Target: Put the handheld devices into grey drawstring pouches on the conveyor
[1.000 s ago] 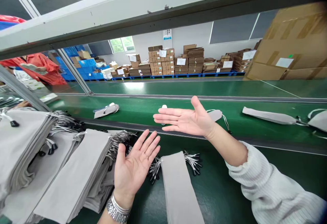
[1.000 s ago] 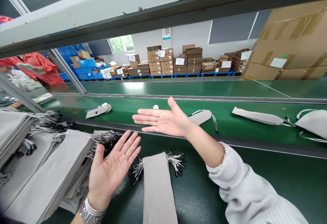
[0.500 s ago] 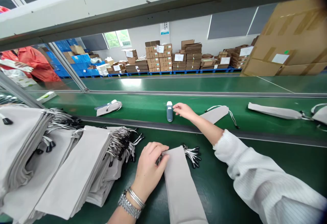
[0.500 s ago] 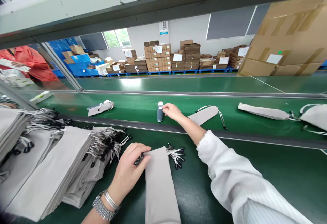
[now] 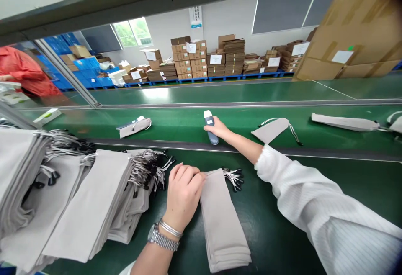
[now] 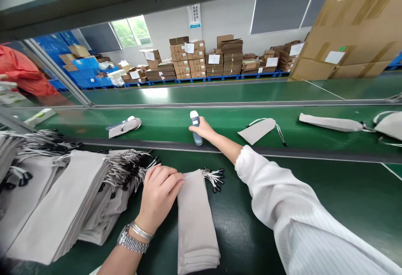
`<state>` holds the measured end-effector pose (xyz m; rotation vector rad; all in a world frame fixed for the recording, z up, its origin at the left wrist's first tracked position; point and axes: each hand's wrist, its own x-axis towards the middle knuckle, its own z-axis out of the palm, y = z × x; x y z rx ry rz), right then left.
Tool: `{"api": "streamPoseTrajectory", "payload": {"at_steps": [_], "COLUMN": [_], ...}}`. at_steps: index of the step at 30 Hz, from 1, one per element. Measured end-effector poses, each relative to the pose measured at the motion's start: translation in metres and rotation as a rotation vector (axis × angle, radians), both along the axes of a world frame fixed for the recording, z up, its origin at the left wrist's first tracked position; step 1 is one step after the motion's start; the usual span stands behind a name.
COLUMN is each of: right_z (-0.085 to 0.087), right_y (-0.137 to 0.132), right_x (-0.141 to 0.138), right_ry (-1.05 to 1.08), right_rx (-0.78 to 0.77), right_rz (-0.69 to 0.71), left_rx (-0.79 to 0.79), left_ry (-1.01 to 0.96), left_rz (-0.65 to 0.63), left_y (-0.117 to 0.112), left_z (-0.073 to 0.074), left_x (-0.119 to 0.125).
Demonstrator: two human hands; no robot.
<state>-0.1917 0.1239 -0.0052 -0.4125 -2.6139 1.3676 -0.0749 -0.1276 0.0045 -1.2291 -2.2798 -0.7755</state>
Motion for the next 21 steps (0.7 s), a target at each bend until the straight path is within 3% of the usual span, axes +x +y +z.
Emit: {"api": "streamPoseTrajectory", "payload": {"at_steps": [7, 13, 16, 21], "right_z": [0.036, 0.050, 0.053, 0.067], "right_y": [-0.020, -0.038, -0.041, -0.040], "right_x": [0.091, 0.118, 0.122, 0.133], "right_ry": [0.274, 0.351, 0.349, 0.295], "right_rx": [-0.453, -0.392, -0.352, -0.272], "right_rz": [0.179, 0.302, 0.345, 0.433], "left_rx": [-0.021, -0.007, 0.071, 0.340], "left_ry": [0.163, 0.044, -0.187, -0.611], "left_rz": [0.007, -0.023, -0.100, -0.239], "left_y": [0.001, 0.000, -0.003, -0.006], "left_z": [0.005, 0.009, 0.010, 0.010], "left_x": [0.004, 0.004, 0.004, 0.006]}}
